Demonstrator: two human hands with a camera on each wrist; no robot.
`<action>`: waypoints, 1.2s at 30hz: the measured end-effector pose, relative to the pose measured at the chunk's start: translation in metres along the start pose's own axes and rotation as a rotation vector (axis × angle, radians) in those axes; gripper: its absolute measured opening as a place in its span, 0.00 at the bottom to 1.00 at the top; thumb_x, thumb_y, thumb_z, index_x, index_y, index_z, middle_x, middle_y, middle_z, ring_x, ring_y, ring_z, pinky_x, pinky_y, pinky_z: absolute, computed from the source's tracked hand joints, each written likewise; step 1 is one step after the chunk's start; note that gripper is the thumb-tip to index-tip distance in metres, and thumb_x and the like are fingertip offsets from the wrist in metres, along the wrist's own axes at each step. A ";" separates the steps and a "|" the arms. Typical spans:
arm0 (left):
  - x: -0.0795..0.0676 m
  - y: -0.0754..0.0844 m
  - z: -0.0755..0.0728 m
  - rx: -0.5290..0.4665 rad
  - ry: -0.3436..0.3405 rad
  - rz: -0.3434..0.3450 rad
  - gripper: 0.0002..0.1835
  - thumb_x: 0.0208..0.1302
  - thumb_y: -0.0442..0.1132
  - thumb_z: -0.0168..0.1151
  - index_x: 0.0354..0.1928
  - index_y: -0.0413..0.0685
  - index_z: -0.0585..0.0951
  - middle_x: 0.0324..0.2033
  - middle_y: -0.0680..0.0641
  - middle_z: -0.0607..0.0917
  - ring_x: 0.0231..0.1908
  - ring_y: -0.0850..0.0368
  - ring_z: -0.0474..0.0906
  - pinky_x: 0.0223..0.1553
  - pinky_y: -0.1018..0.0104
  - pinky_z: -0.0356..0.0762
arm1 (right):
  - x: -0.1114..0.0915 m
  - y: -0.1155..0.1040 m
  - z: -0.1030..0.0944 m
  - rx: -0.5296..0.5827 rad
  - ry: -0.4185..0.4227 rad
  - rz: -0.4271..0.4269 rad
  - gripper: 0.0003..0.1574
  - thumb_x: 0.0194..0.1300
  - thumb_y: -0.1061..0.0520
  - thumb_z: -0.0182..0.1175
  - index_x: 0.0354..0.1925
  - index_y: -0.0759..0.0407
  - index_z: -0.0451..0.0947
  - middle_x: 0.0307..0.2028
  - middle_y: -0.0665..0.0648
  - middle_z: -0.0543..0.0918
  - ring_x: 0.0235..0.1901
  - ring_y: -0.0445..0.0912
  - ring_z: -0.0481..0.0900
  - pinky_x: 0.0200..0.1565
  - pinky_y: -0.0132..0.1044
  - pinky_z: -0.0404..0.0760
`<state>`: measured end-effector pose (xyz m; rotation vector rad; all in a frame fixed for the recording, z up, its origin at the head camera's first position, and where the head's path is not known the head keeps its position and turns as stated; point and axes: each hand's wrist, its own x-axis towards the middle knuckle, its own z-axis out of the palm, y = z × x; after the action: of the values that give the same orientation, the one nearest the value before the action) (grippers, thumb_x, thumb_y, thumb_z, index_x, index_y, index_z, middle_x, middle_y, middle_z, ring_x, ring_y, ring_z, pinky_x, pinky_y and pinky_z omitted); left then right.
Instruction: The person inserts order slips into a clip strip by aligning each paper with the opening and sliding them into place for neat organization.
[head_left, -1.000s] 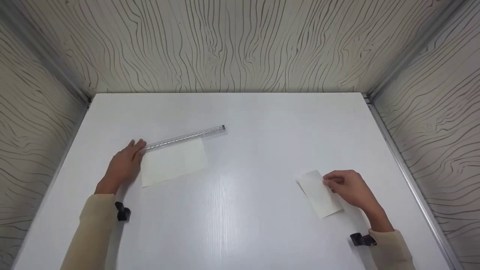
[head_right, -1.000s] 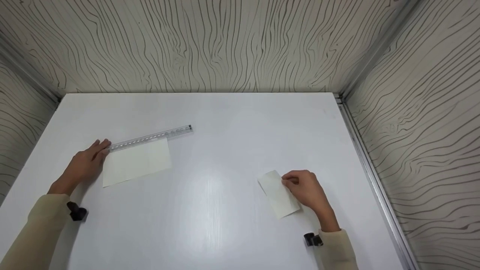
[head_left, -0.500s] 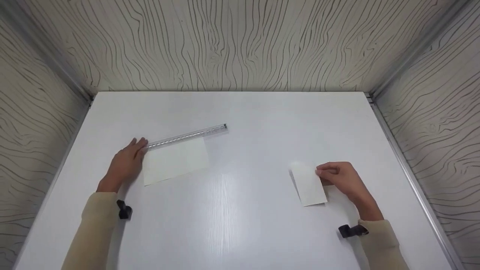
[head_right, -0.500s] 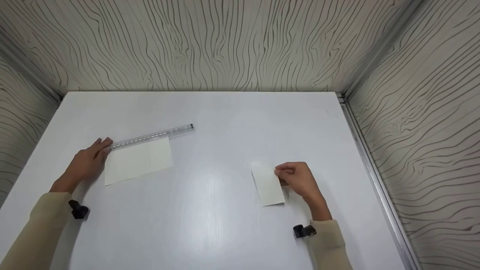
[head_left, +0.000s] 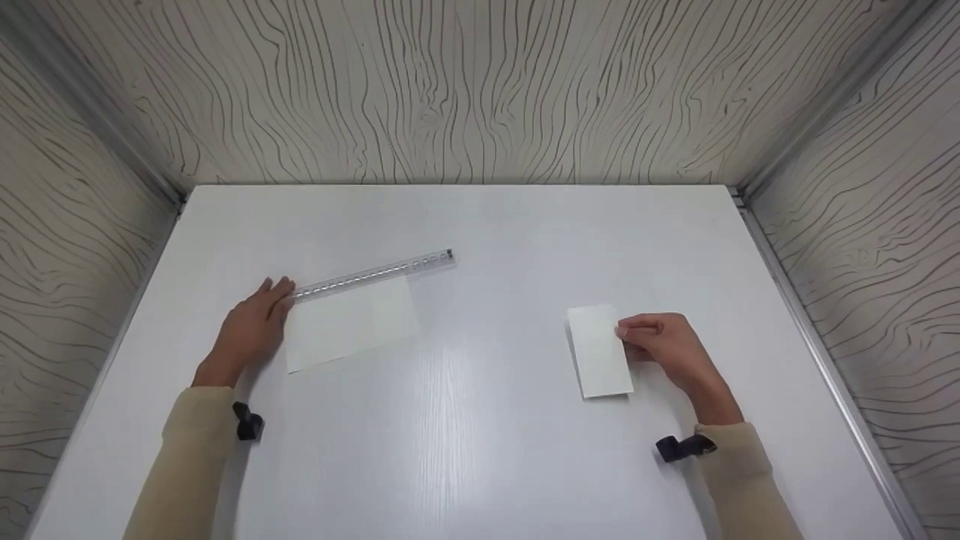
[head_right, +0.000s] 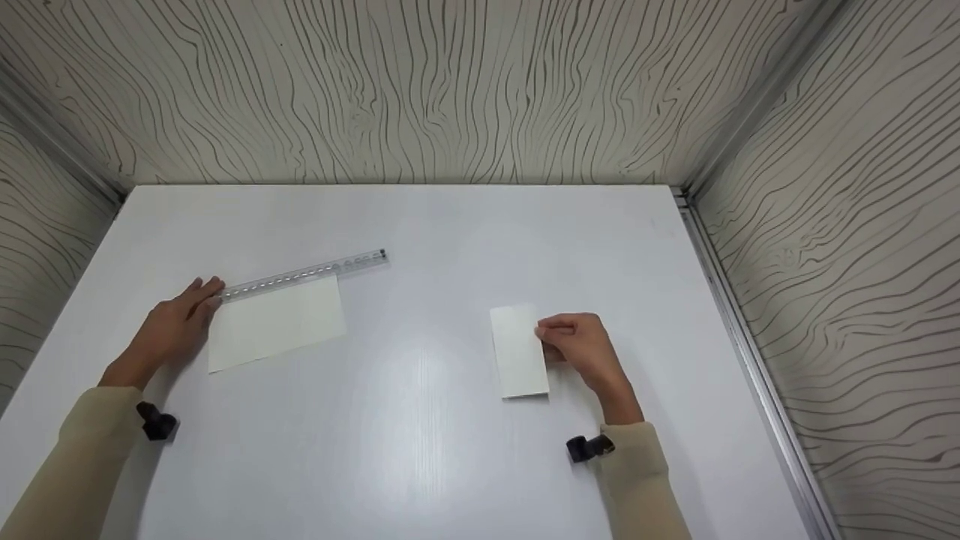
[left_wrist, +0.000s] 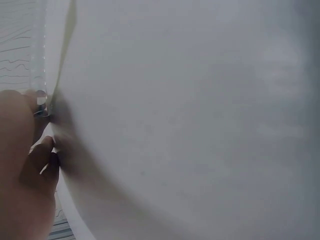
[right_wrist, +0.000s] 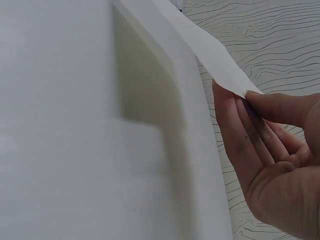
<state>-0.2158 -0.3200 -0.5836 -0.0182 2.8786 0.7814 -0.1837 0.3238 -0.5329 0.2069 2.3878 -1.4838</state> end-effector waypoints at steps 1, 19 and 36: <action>0.000 0.000 0.000 0.001 0.000 -0.001 0.33 0.86 0.58 0.33 0.83 0.52 0.58 0.83 0.40 0.59 0.83 0.32 0.50 0.81 0.29 0.50 | 0.002 0.000 0.001 0.010 -0.002 0.006 0.26 0.75 0.54 0.65 0.62 0.71 0.80 0.52 0.62 0.91 0.42 0.38 0.91 0.46 0.31 0.92; -0.001 -0.002 0.001 -0.013 -0.008 -0.021 0.34 0.85 0.62 0.32 0.83 0.56 0.58 0.83 0.42 0.57 0.83 0.33 0.49 0.82 0.29 0.49 | 0.034 -0.018 0.026 0.204 -0.054 0.046 0.26 0.74 0.59 0.65 0.63 0.75 0.78 0.40 0.49 0.91 0.38 0.39 0.91 0.43 0.32 0.93; -0.001 0.000 0.002 -0.021 -0.002 -0.029 0.33 0.85 0.61 0.33 0.84 0.57 0.57 0.84 0.43 0.56 0.83 0.34 0.49 0.82 0.29 0.48 | 0.055 -0.032 0.046 0.306 -0.059 0.076 0.28 0.74 0.59 0.65 0.65 0.75 0.76 0.41 0.51 0.90 0.40 0.39 0.90 0.44 0.31 0.93</action>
<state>-0.2148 -0.3188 -0.5848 -0.0608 2.8613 0.8062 -0.2355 0.2656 -0.5437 0.3160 2.0744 -1.7865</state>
